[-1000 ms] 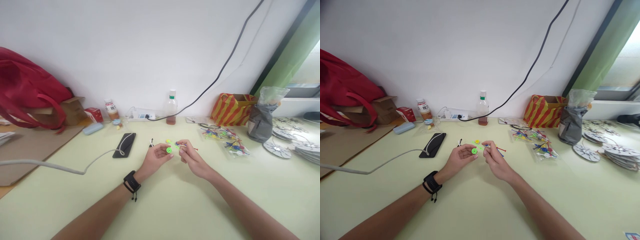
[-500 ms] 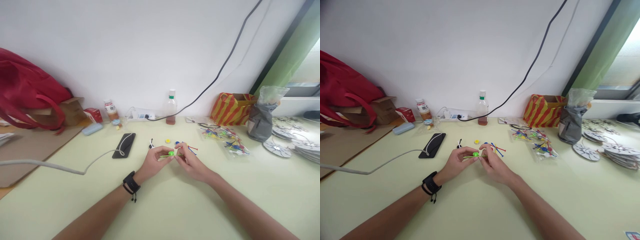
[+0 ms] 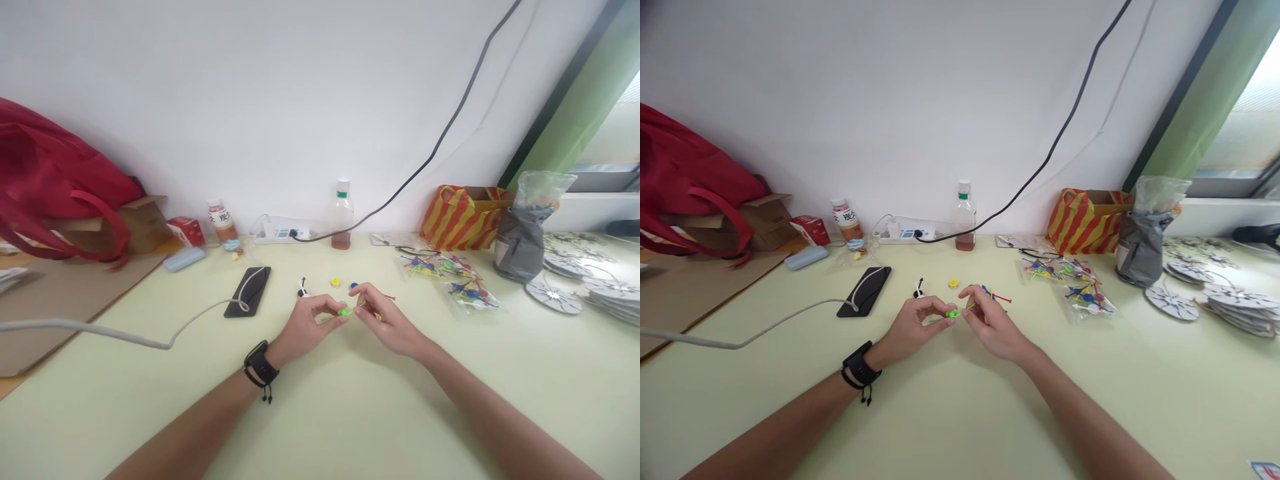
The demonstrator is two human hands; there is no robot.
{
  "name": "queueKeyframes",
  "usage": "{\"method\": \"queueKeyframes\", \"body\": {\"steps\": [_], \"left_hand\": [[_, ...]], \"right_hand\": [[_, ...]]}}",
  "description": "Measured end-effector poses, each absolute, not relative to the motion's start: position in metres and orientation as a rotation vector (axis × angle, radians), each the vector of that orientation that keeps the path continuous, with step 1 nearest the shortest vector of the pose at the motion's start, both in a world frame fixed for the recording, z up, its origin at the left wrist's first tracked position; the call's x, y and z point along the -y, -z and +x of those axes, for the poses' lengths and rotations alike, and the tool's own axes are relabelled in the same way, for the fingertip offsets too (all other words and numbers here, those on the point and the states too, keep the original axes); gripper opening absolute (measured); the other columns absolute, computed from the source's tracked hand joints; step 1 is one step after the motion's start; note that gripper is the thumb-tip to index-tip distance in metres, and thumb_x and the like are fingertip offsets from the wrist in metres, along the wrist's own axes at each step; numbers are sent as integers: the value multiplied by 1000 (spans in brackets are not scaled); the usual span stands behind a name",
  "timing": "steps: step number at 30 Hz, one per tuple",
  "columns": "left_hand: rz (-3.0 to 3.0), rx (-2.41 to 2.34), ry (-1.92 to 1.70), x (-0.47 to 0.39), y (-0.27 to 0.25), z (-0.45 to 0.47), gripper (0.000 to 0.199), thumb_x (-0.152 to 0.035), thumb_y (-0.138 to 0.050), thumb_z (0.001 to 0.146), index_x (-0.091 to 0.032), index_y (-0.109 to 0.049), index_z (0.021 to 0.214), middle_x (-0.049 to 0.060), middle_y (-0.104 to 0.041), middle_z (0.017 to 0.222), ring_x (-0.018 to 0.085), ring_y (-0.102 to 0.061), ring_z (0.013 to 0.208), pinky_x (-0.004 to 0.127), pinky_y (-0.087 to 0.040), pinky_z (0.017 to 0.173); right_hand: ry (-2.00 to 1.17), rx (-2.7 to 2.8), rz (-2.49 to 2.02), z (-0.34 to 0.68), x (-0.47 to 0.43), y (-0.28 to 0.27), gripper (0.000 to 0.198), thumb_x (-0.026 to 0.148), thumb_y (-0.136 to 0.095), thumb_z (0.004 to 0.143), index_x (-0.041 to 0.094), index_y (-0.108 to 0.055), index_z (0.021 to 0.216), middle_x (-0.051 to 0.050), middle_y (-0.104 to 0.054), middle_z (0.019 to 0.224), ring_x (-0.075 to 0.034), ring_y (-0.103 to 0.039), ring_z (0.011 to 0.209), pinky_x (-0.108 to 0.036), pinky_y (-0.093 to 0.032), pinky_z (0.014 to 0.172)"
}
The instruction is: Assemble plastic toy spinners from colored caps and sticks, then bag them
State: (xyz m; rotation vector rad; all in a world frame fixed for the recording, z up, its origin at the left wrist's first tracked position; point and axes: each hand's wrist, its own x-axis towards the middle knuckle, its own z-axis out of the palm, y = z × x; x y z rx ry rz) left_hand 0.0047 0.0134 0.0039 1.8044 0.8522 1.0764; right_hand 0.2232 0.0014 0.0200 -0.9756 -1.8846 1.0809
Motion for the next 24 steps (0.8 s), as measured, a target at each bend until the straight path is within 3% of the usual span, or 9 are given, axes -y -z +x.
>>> {"method": "queueKeyframes", "body": {"steps": [11,17,21,24], "left_hand": [[1572,-720,-1011,-10,-13,8,19,-32,-73,90,-14,-72,98,14,-74,114,25,-70,109,41,-53,103],[1432,-789,-1016,-19,-8,3,34,-31,-84,81,-17,-74,110,7,-74,101,20,-71,96,35,-57,92],[1379,-813,-1076,-23,-7,2,32,-34,-84,81,-16,-75,105,8,-74,100,19,-70,93,35,-58,90],[1349,-809,-1091,-23,-8,2,32,-34,-84,80,-16,-75,104,8,-74,101,19,-70,93,35,-59,88]], "right_hand": [[-1120,1753,-933,224,-8,-11,26,43,-52,101,25,-54,118,2,-47,82,-16,-46,72,-29,-41,66],[-931,1735,-982,226,-11,-11,34,43,-55,99,27,-56,129,-7,-59,111,-17,-58,82,-32,-49,71],[-712,1840,-974,228,-8,-11,32,38,-51,101,27,-61,129,-4,-62,91,-18,-57,77,-32,-49,71],[-659,1894,-944,227,-2,-11,46,36,-50,101,29,-47,147,-3,-61,93,-16,-54,72,-32,-49,71]]}}
